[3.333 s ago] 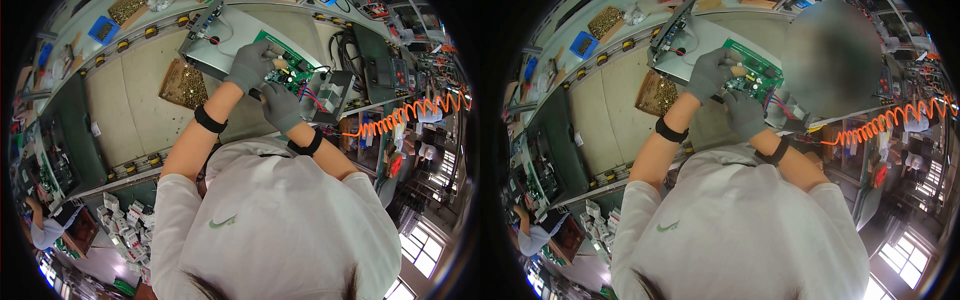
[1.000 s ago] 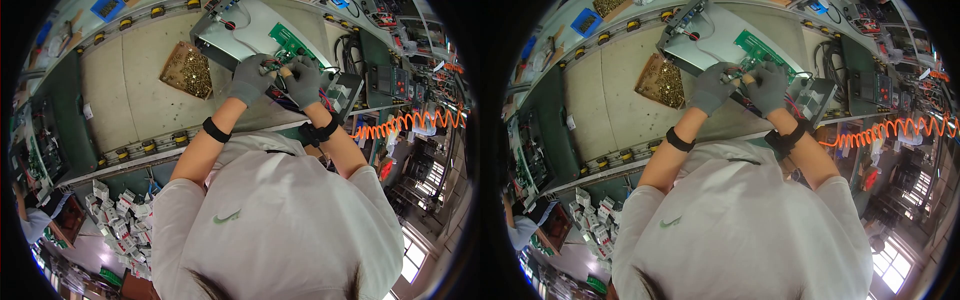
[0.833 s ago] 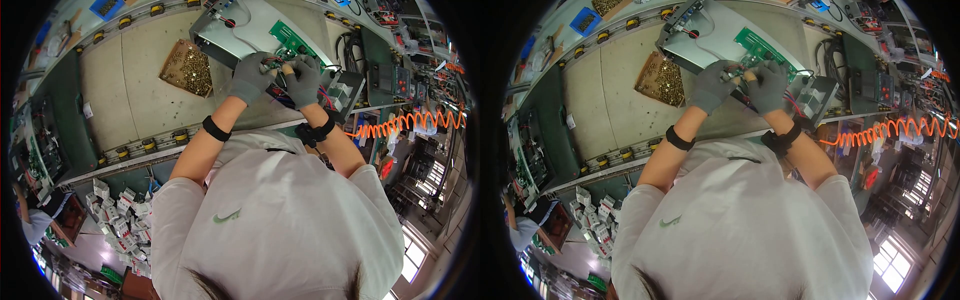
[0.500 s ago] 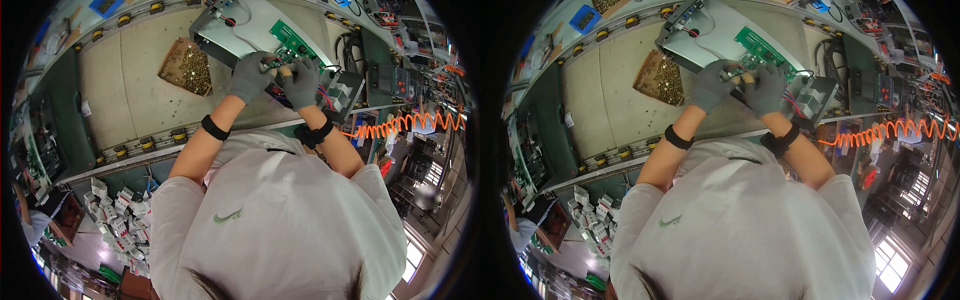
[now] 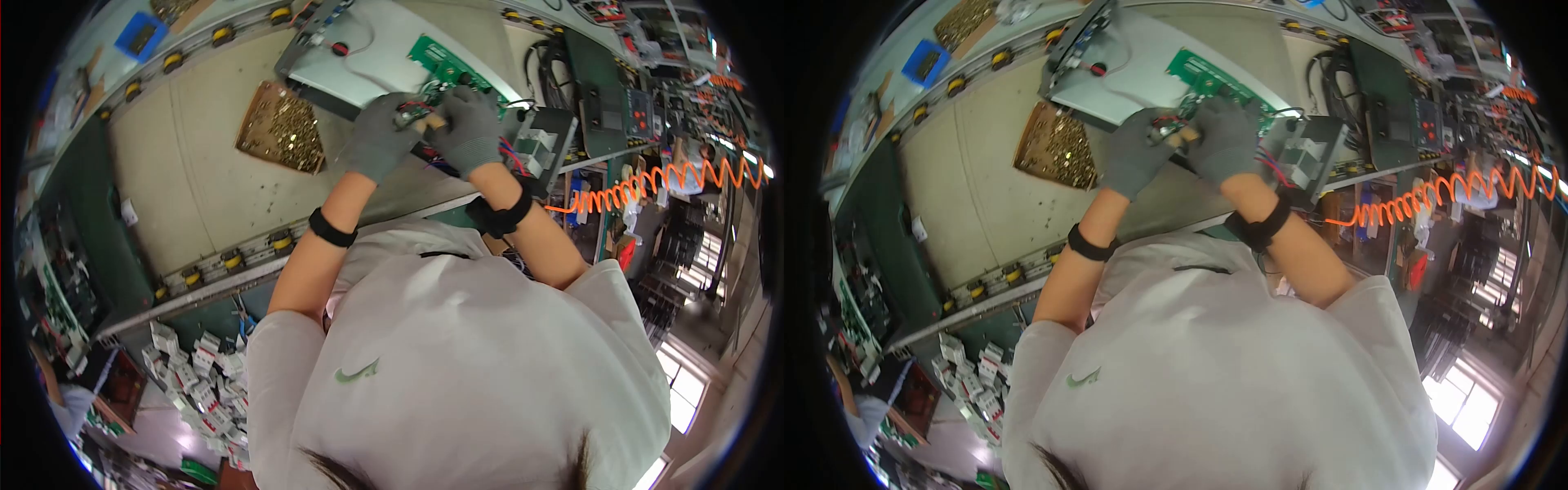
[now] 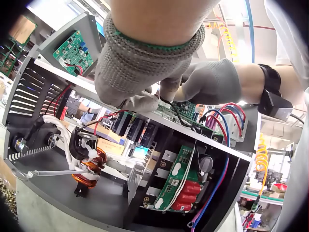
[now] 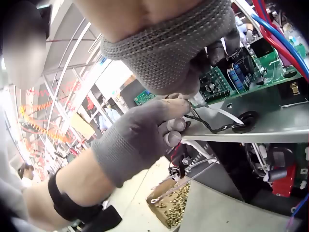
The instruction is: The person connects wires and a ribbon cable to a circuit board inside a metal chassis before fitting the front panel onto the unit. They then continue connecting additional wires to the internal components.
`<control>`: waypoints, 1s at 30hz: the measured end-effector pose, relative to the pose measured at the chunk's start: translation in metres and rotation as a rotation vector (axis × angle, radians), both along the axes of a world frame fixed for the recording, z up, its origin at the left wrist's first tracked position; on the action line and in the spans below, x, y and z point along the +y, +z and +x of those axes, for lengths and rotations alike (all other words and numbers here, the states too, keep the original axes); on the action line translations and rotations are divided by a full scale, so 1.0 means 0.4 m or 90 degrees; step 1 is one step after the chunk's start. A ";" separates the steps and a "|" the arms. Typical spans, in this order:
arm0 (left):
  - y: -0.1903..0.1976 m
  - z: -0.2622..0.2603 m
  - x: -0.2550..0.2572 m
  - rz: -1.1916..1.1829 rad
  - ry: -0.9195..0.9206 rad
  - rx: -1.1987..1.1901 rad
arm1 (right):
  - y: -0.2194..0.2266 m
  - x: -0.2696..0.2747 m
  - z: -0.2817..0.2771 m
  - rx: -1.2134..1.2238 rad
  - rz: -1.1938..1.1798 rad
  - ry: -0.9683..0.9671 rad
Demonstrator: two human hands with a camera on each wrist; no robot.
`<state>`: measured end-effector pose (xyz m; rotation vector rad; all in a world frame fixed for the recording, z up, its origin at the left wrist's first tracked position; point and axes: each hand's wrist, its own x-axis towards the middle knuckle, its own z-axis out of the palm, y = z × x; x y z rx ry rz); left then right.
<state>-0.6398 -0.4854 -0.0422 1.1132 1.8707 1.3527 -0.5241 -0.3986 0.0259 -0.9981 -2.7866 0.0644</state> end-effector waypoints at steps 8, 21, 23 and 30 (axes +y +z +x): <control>0.036 0.003 -0.002 -0.054 -0.060 -0.117 | -0.024 -0.023 0.037 0.017 0.010 -0.014; -0.085 -0.059 -0.101 -0.081 0.313 -0.300 | -0.073 -0.168 0.452 0.025 -0.653 -0.482; -0.040 -0.066 -0.054 -0.097 0.340 -0.335 | -0.112 -0.171 0.460 0.110 -0.682 -0.522; -0.090 -0.146 0.036 -0.013 0.397 -0.536 | -0.161 -0.127 0.387 0.541 -0.993 -0.654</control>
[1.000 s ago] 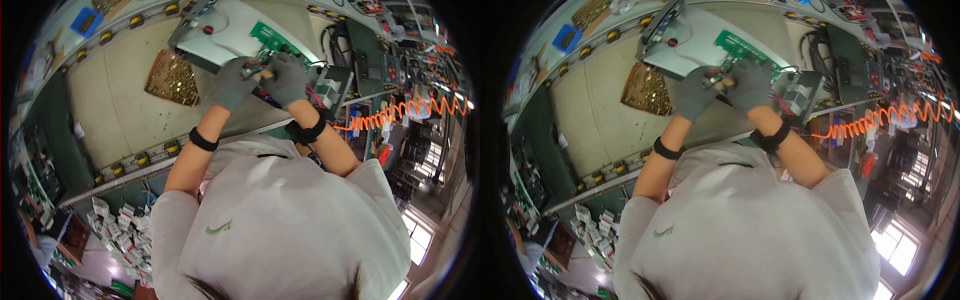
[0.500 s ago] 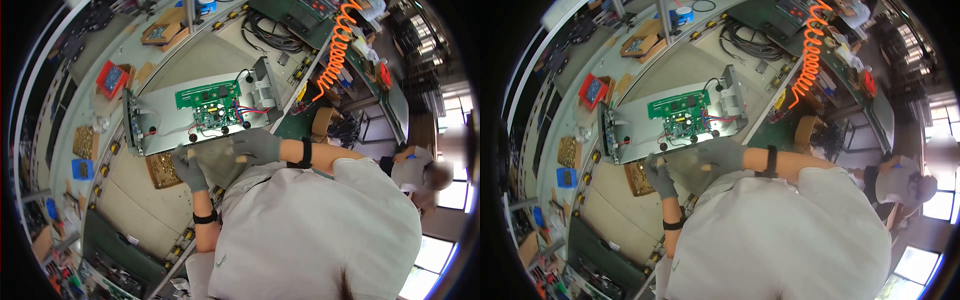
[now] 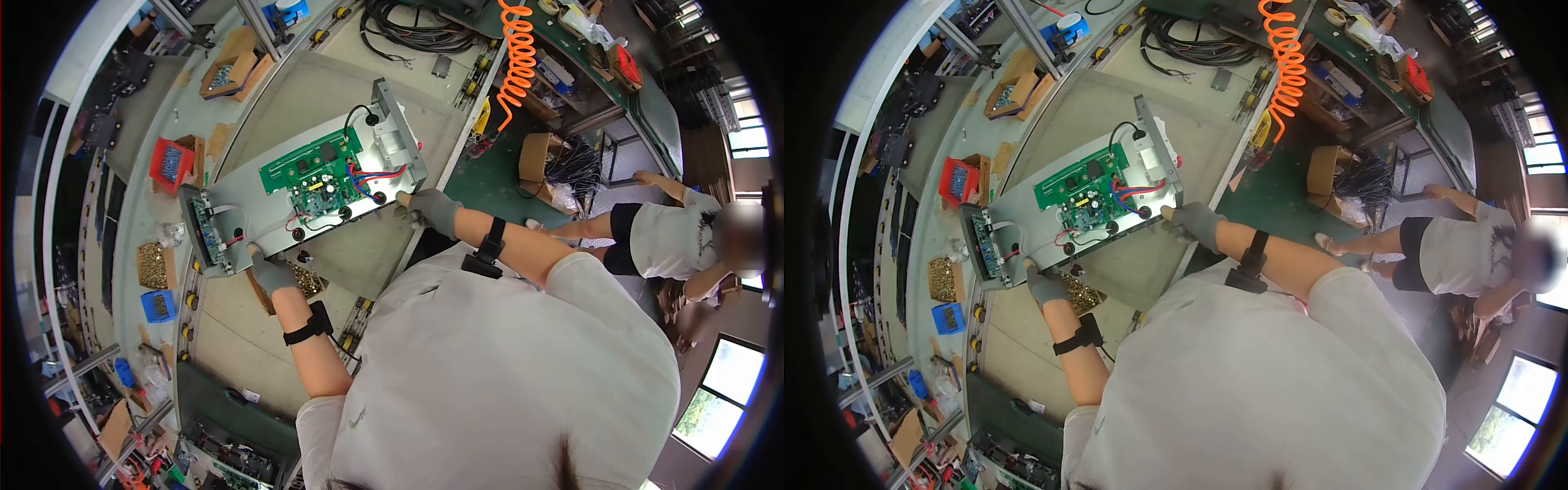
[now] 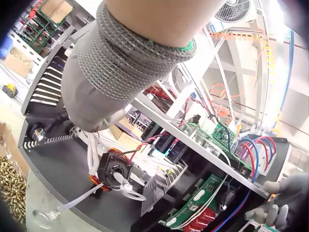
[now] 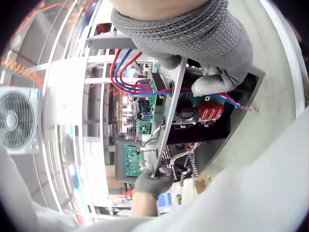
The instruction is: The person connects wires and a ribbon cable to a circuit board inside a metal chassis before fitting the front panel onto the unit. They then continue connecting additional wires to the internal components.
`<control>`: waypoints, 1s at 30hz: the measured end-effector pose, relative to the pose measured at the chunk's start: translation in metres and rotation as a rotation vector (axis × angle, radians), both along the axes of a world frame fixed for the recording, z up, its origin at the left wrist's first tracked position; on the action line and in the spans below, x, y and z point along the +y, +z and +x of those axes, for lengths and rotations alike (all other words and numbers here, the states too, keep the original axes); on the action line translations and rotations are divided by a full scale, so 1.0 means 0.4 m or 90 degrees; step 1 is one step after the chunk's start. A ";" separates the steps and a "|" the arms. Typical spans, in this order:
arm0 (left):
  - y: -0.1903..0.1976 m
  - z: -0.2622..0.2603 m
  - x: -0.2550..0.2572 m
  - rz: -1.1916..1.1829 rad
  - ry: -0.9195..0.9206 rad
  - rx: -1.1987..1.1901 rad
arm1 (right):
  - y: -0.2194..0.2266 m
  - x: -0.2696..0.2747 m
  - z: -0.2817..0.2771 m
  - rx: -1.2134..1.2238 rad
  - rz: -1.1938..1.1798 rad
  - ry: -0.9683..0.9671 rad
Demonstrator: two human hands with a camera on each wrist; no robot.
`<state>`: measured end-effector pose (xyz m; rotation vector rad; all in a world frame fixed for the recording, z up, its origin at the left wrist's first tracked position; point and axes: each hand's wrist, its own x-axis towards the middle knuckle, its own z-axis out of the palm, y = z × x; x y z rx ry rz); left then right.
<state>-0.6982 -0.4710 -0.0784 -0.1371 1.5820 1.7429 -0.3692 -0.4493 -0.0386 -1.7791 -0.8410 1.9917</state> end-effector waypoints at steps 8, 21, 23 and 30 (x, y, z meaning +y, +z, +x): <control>0.014 0.042 -0.046 -0.087 -0.003 -0.090 | -0.023 0.049 -0.014 0.018 -0.050 -0.216; 0.026 0.215 -0.121 0.001 0.018 -0.248 | -0.032 0.151 0.049 0.128 0.102 -0.218; 0.003 0.209 -0.129 0.000 0.020 -0.257 | -0.021 0.149 0.043 0.113 0.140 -0.185; -0.041 0.202 -0.159 0.038 -0.045 -0.186 | -0.054 0.182 0.041 -0.171 0.162 -0.020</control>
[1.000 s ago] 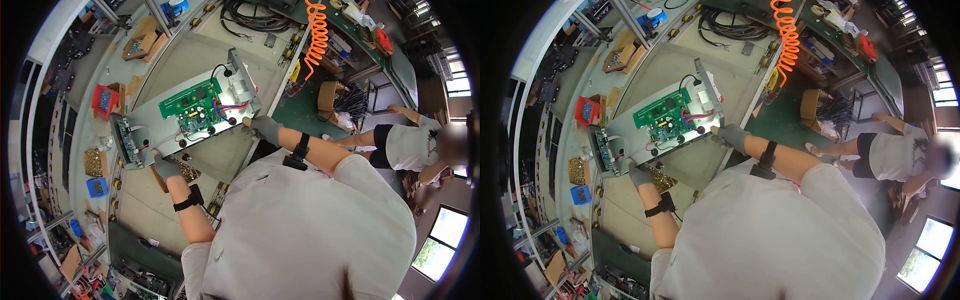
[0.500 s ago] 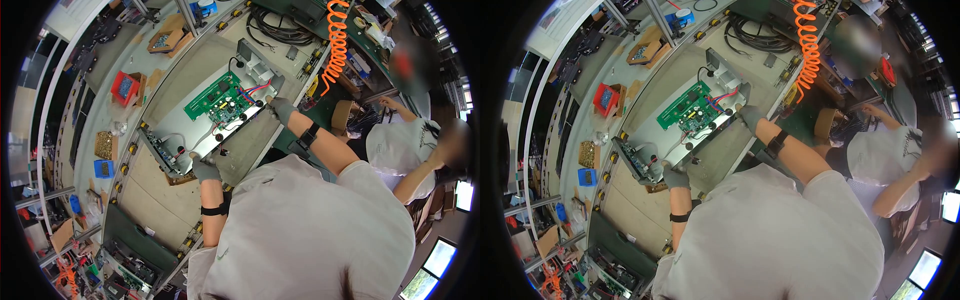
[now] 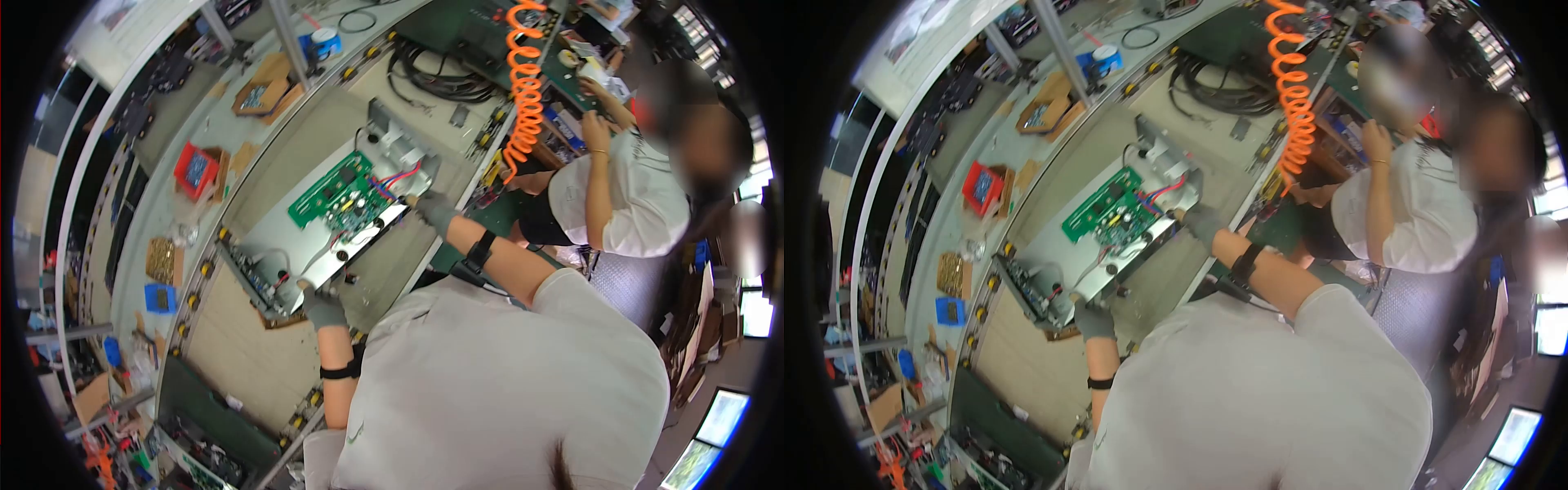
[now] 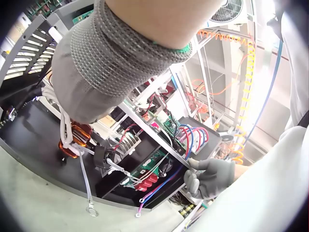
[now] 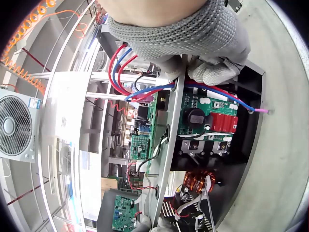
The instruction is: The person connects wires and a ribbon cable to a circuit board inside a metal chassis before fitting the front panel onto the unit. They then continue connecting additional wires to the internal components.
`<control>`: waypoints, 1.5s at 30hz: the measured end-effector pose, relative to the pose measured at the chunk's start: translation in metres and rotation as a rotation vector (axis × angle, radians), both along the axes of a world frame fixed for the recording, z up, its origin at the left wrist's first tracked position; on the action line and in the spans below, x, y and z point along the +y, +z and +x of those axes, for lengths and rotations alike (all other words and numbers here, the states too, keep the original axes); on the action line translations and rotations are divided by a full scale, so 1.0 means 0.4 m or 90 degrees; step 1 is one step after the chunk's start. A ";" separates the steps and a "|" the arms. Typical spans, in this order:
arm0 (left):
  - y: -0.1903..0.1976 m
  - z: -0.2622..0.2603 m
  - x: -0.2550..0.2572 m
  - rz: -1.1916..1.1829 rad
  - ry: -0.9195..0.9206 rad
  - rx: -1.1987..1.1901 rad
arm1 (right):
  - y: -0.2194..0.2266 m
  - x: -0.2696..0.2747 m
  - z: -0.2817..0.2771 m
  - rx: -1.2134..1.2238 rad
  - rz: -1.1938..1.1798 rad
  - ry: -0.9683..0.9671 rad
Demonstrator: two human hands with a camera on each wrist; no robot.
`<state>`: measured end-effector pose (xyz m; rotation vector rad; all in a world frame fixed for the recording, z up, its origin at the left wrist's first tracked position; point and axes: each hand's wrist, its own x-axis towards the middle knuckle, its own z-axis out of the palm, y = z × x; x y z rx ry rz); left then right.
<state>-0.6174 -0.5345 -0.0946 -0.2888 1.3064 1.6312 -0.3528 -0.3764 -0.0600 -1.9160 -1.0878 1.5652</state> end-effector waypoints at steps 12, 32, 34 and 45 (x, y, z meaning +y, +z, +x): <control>0.035 0.016 0.014 0.027 0.026 0.019 | 0.034 -0.028 -0.006 0.026 0.053 -0.025; -0.013 0.000 0.007 0.035 0.037 0.018 | 0.056 -0.043 -0.015 0.052 0.066 -0.045; 0.012 0.011 0.016 0.018 0.073 0.024 | 0.055 -0.043 -0.016 0.052 0.065 -0.047; 0.013 0.018 0.008 0.036 0.044 0.043 | 0.066 -0.041 -0.014 0.058 0.069 -0.048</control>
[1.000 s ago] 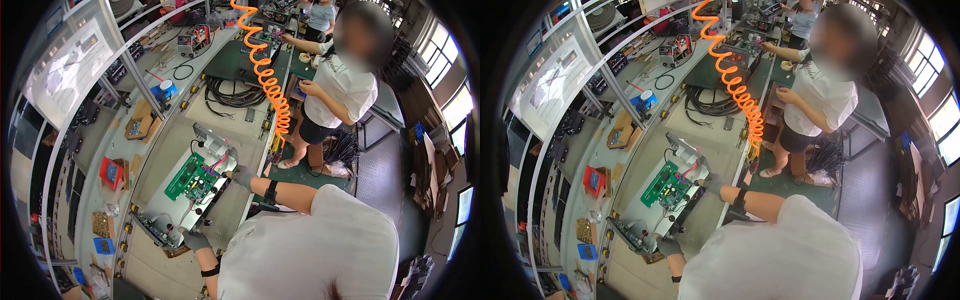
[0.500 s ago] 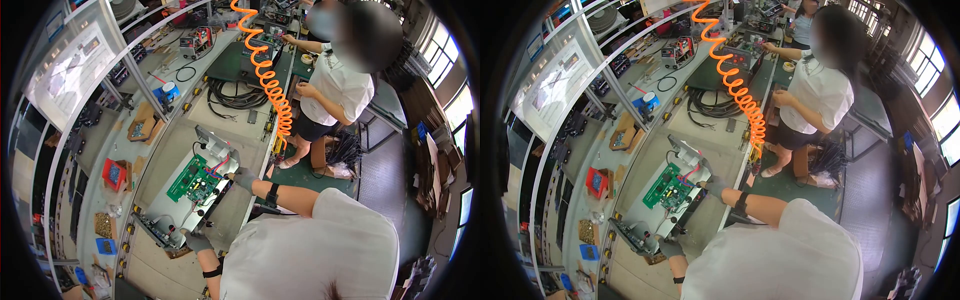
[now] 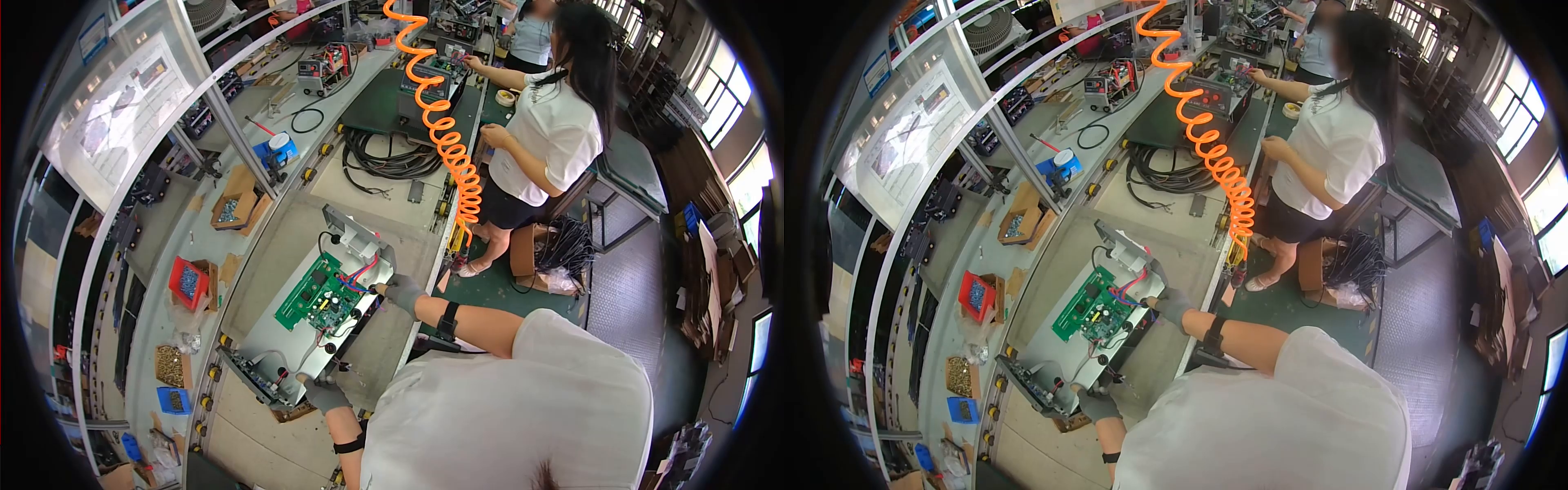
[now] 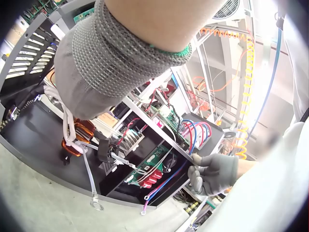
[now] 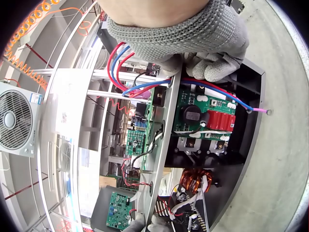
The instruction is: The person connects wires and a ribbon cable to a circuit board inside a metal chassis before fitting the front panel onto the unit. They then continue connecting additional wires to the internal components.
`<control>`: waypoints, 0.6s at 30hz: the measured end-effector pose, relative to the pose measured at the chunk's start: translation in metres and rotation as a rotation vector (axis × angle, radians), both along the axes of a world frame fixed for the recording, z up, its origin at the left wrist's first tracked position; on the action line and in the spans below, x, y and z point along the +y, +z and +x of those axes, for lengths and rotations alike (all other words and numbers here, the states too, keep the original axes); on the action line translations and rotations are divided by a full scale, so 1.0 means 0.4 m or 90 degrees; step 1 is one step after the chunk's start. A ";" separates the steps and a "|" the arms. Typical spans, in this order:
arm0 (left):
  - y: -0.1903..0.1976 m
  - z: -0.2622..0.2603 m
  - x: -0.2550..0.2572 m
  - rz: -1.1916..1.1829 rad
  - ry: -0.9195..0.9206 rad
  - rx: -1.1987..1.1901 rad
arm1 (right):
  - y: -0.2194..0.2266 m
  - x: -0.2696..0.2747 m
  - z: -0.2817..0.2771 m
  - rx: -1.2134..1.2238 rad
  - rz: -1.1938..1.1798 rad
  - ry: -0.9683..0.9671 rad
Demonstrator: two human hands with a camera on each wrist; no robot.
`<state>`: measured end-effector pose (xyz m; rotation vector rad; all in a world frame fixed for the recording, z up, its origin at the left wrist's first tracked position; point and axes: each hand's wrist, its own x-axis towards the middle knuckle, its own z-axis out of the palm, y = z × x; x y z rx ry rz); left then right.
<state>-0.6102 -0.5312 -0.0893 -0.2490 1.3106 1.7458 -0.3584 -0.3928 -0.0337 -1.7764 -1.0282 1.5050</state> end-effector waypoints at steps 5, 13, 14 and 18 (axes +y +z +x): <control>-0.003 0.000 0.004 0.004 0.010 -0.005 | 0.000 -0.002 -0.002 -0.003 0.003 -0.008; 0.010 0.004 0.006 -0.020 0.024 -0.006 | -0.037 0.001 0.000 -0.039 0.036 0.014; 0.006 0.002 0.006 -0.021 0.024 -0.005 | -0.034 -0.001 0.000 -0.037 0.042 0.011; 0.013 0.006 0.003 -0.017 0.018 -0.002 | 0.000 -0.004 -0.001 -0.014 0.014 0.014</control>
